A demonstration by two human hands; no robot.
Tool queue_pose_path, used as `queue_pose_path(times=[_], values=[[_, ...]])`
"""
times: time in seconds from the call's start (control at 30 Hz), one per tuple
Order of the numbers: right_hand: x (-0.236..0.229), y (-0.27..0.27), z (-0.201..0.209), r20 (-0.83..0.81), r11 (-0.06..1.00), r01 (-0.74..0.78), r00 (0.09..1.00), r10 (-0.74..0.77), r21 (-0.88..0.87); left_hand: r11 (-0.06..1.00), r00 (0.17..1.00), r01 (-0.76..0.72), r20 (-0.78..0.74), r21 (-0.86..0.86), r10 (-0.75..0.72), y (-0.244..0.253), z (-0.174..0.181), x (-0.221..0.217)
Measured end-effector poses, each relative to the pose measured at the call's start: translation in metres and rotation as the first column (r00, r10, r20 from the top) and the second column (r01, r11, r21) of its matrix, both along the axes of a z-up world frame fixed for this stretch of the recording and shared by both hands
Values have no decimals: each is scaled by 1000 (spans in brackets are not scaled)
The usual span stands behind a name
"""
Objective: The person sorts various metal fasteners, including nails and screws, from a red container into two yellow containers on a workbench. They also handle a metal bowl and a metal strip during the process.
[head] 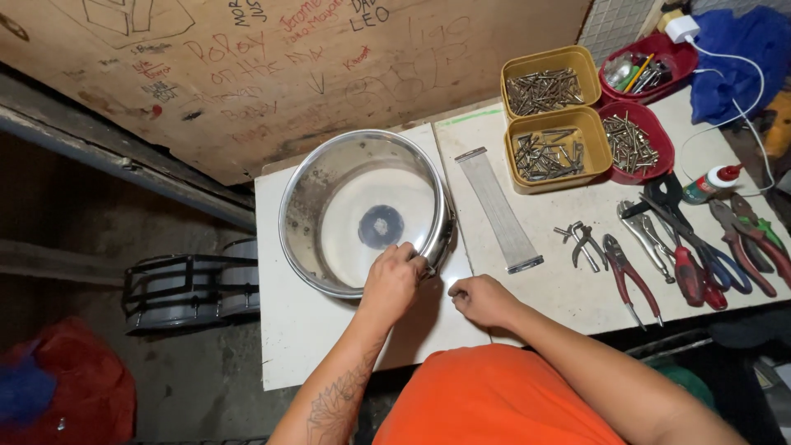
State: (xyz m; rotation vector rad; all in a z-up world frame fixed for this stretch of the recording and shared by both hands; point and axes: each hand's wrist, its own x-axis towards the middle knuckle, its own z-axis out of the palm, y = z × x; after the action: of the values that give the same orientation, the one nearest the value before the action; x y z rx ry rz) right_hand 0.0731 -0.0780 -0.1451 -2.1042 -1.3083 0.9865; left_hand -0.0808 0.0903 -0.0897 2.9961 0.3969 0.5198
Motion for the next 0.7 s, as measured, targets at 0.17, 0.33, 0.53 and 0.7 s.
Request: queue_pose_path(times=[0.17, 0.33, 0.53, 0.7], values=[[1, 10, 0, -20, 996, 63, 998, -62, 69, 1000, 999, -4, -50, 11, 5, 0, 7, 1], [-6, 20, 12, -6, 956, 166, 985, -170, 243, 1000, 998, 5, -68, 4, -5, 0, 10, 4], [-11, 38, -13, -84, 838, 241, 970, -230, 489, 999, 996, 12, -93, 36, -9, 2, 13, 9], [-13, 45, -21, -91, 804, 228, 973, -214, 549, 992, 986, -22, -166, -128, 1, 1, 31, 10]])
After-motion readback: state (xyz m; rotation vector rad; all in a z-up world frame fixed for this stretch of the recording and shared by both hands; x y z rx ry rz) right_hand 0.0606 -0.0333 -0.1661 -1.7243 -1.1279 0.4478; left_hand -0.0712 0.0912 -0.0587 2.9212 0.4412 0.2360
